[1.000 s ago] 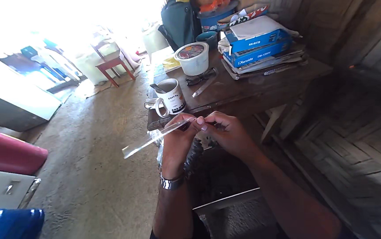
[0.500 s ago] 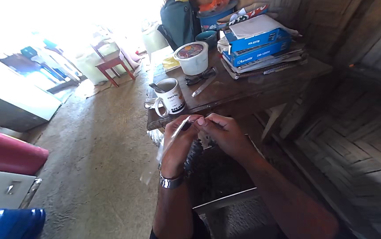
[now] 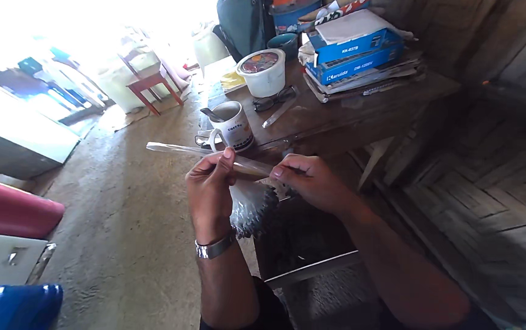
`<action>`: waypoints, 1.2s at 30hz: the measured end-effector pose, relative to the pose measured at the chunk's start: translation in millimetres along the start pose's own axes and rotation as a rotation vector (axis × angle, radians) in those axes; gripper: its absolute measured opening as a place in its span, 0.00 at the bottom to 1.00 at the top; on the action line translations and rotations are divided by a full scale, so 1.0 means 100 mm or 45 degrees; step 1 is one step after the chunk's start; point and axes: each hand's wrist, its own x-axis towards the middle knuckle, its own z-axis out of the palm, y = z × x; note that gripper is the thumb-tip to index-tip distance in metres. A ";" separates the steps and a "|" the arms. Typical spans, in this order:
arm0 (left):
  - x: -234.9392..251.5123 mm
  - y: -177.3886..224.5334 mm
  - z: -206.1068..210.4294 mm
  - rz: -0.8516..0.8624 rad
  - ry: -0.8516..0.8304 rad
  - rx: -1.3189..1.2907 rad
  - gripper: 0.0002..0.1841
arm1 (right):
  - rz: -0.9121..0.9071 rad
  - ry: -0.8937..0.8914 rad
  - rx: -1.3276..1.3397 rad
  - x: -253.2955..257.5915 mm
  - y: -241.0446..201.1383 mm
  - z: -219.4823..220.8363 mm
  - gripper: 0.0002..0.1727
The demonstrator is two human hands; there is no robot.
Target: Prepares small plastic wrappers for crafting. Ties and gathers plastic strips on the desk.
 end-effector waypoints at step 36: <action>0.00 0.28 -0.28 0.227 0.266 -0.116 0.07 | -0.022 -0.211 -0.061 -0.02 0.06 -0.35 0.15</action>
